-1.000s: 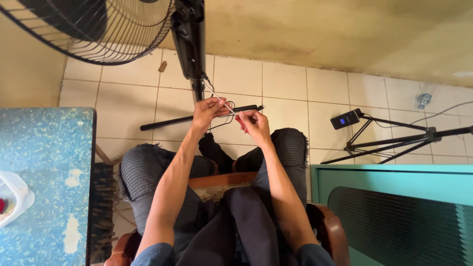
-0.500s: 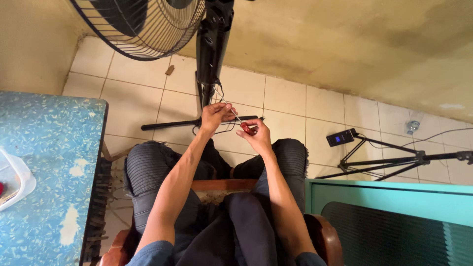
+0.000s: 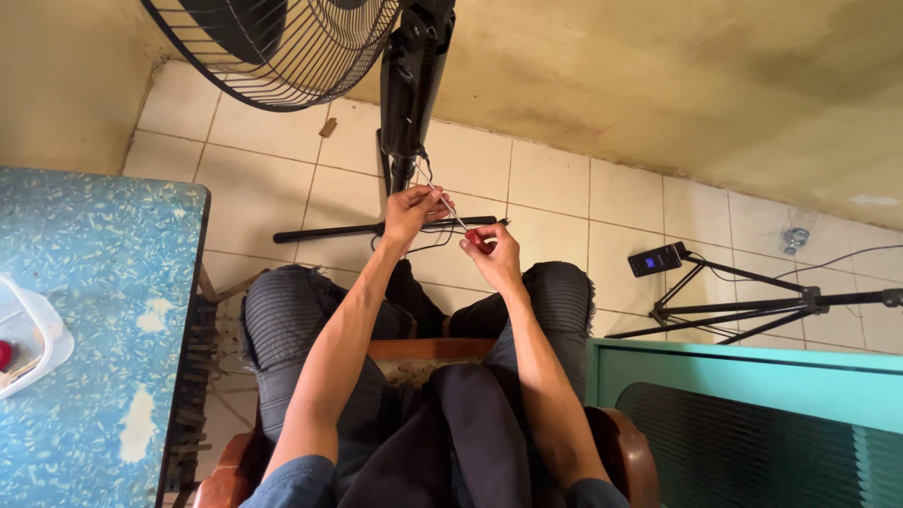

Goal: The person assembles a standing fan by attaching the front grille and securing it with a screwdriver. They handle the fan head, grille, and screwdriver, then tighten the fastener to complete the assembly.

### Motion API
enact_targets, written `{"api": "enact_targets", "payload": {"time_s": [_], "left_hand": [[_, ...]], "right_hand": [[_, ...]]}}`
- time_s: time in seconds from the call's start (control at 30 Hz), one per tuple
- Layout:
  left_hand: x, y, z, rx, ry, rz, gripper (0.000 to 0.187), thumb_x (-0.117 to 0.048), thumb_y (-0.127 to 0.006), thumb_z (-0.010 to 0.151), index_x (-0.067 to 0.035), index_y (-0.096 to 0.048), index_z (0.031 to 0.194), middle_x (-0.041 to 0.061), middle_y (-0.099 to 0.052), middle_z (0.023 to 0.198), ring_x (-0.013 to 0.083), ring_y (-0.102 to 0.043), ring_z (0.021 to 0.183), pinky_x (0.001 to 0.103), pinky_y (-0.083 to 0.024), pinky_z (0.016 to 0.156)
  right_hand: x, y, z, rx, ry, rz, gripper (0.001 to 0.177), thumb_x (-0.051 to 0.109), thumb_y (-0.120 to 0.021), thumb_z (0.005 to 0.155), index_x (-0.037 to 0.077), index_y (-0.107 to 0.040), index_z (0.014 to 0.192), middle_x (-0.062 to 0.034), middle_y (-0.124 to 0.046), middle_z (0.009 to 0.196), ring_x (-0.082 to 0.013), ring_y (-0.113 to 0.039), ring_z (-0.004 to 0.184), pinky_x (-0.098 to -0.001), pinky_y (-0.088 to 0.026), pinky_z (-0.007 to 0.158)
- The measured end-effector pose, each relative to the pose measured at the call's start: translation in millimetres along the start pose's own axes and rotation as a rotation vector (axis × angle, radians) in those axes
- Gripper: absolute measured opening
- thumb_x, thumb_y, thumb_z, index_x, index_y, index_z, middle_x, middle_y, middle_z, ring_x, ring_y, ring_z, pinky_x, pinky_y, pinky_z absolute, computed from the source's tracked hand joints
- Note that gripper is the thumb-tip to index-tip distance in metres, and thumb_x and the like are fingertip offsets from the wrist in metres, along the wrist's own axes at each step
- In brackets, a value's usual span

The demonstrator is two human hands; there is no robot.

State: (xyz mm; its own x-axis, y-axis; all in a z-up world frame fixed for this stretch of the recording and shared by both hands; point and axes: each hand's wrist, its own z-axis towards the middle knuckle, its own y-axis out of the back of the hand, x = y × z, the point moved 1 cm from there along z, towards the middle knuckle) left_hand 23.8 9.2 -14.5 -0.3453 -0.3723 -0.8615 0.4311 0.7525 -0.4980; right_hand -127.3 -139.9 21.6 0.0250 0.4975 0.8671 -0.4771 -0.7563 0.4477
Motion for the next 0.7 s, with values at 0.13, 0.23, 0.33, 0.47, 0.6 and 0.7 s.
{"api": "enact_targets", "payload": {"time_s": [0.13,0.23,0.33,0.47,0.6,0.7], "left_hand": [[0.0,1.1,2.1,0.053,0.052,0.059,0.027,-0.015,-0.065,0.1,0.007,-0.066,0.117,0.014,-0.075,0.105,0.0233,-0.075,0.097,0.035,-0.064,0.086],[0.9,0.0,1.3,0.114,0.079,0.092,0.029,-0.015,-0.066,0.1,0.007,-0.066,0.118,0.015,-0.075,0.107,0.0227,-0.075,0.097,0.035,-0.064,0.085],[0.3,-1.7,0.5,0.112,0.091,0.088,0.029,-0.015,-0.067,0.099,0.007,-0.066,0.117,0.016,-0.075,0.107,0.0236,-0.076,0.099,0.035,-0.064,0.086],[-3.8,-2.9,-2.1,0.089,0.112,0.117,0.029,-0.016,-0.066,0.1,0.007,-0.066,0.117,0.015,-0.075,0.107,0.0243,-0.076,0.098,0.035,-0.065,0.086],[-6.9,-5.7,-3.5,0.083,0.113,0.128,0.03,-0.017,-0.065,0.1,0.008,-0.067,0.117,0.015,-0.075,0.109,0.0243,-0.076,0.098,0.035,-0.065,0.085],[-5.5,-5.8,-3.5,0.083,0.112,0.117,0.03,-0.017,-0.065,0.1,0.008,-0.066,0.117,0.015,-0.074,0.109,0.0247,-0.076,0.097,0.035,-0.065,0.085]], "right_hand": [[-14.1,-1.4,0.0,0.124,-0.351,0.089,0.03,0.026,-0.077,0.093,0.001,-0.072,0.111,-0.0111,-0.075,0.089,-0.0154,-0.067,0.069,-0.0288,-0.055,0.063],[-15.2,-3.1,1.7,0.128,-0.295,0.077,0.032,0.026,-0.077,0.093,0.002,-0.072,0.114,-0.011,-0.075,0.093,-0.0156,-0.068,0.075,-0.0293,-0.056,0.068],[-12.3,-1.5,2.0,0.093,-0.158,-0.018,0.039,0.02,-0.085,0.082,0.001,-0.067,0.112,-0.0098,-0.074,0.097,-0.0145,-0.07,0.081,-0.029,-0.058,0.072],[-8.2,1.4,-0.2,0.047,-0.156,-0.045,0.038,0.013,-0.089,0.076,-0.001,-0.067,0.104,-0.0109,-0.074,0.096,-0.0155,-0.071,0.081,-0.0295,-0.058,0.07],[-2.1,2.9,0.1,0.023,-0.187,0.031,0.022,0.013,-0.083,0.084,0.0,-0.073,0.099,-0.0079,-0.078,0.089,-0.0136,-0.073,0.075,-0.0277,-0.058,0.067],[2.0,4.2,-0.2,0.028,-0.16,0.025,0.02,0.014,-0.079,0.088,0.002,-0.076,0.103,-0.0071,-0.077,0.082,-0.0127,-0.073,0.07,-0.0267,-0.057,0.064]]}}
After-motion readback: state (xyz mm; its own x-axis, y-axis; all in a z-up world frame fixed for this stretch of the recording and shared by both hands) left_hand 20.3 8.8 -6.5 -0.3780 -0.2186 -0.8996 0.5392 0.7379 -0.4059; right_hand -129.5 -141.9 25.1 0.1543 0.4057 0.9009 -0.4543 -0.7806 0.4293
